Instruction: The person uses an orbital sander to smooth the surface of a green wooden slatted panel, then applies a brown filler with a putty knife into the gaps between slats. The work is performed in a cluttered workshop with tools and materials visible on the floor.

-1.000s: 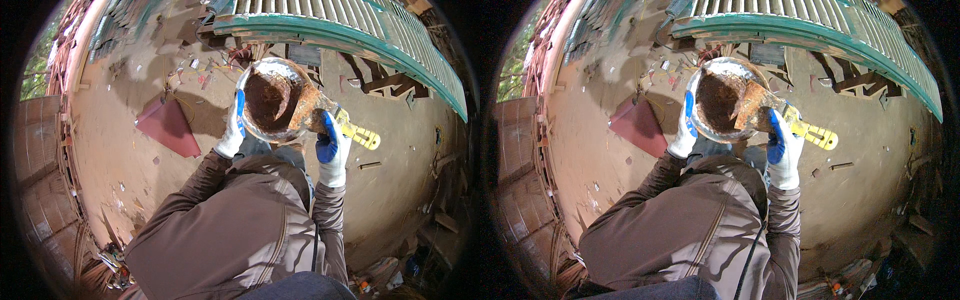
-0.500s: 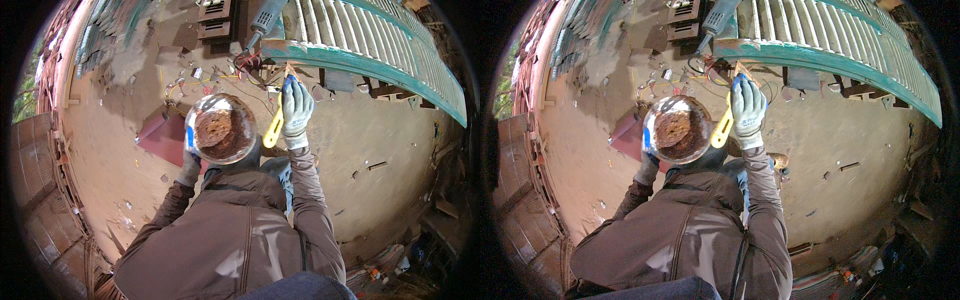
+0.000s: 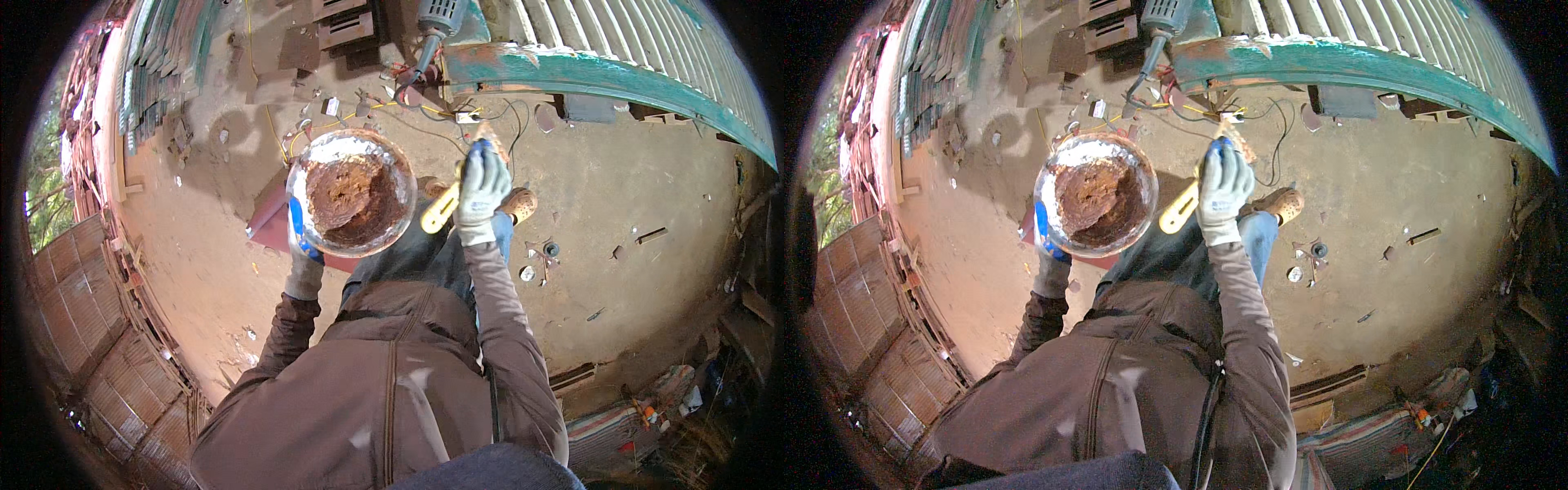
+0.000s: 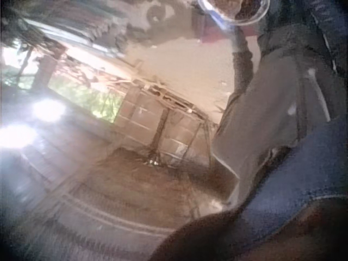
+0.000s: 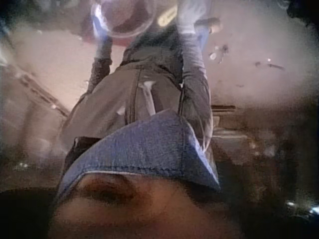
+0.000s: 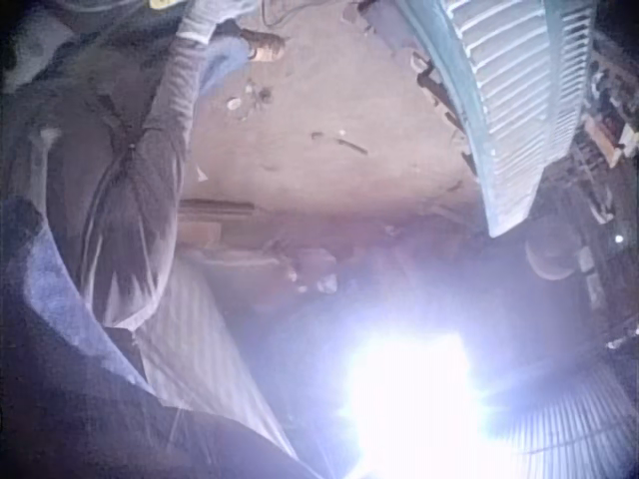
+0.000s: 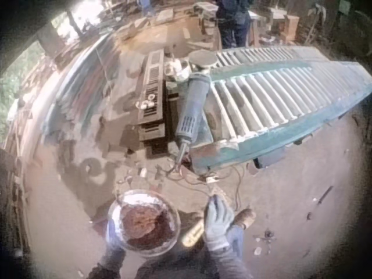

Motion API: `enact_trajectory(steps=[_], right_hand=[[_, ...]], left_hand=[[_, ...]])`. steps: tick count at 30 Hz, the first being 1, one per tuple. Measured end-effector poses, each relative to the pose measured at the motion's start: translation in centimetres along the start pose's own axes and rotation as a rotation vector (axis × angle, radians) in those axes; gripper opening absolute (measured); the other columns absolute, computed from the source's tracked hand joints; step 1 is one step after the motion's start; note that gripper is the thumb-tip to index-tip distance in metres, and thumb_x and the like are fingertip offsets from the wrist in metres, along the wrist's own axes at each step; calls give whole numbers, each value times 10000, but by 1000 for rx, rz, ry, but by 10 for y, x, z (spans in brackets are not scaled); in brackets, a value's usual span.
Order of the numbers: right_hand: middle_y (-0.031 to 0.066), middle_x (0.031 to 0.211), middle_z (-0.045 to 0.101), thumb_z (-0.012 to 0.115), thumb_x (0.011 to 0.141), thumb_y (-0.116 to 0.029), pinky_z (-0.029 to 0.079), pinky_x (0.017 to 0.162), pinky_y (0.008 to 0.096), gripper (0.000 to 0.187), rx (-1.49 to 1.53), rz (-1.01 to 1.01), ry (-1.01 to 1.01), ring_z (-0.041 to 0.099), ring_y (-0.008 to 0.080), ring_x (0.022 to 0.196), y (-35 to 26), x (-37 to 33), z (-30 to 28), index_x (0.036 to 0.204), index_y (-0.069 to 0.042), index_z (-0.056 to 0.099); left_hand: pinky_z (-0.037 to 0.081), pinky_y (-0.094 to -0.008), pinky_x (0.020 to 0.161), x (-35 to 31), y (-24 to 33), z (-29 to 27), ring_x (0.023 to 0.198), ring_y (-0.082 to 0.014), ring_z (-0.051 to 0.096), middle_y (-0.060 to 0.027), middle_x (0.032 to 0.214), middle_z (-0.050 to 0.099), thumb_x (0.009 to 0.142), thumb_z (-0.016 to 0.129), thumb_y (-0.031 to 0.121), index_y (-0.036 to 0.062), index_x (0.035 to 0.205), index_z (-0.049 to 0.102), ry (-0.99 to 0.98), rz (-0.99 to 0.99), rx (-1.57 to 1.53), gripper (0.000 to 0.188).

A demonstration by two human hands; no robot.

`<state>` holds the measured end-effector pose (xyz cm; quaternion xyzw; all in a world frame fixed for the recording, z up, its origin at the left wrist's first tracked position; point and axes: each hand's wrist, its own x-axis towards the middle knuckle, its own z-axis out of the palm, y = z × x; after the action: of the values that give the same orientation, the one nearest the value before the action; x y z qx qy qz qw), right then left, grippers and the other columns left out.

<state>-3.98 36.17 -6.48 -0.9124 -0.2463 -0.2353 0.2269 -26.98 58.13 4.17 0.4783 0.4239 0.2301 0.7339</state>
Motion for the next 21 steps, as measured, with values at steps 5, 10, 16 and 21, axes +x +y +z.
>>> enact_trajectory(steps=[5,10,16,21], right_hand=[[137,1326,650,737,893,-211,457,1006,469,474,84,52,133,609,331,1197,-17,68,-66,1330,-72,615],[129,1274,641,655,912,-145,487,926,460,425,32,31,31,610,325,1135,-39,97,-80,1322,-52,597],[212,1180,645,597,904,-153,478,841,482,328,-42,16,-79,605,350,1056,-75,115,-82,1172,36,611],[154,1226,649,642,893,-146,471,879,460,392,1,-6,-122,613,317,1043,-70,110,-93,1258,-11,597]], left_hand=[[320,-438,1221,11,-4,0,1454,-272,409,-96,1606,402,1109,387,404,32,1571,352,15,-8,-133,594],[275,-434,1245,10,18,35,1502,-254,336,-82,1641,344,1112,365,407,63,1602,295,-101,92,-63,603],[246,-436,1256,8,19,28,1516,-253,309,-83,1653,317,1118,345,422,82,1618,260,-120,92,-57,611],[254,-455,1254,23,13,18,1502,-283,333,-101,1644,335,1109,349,427,82,1607,289,-151,109,-117,609]])
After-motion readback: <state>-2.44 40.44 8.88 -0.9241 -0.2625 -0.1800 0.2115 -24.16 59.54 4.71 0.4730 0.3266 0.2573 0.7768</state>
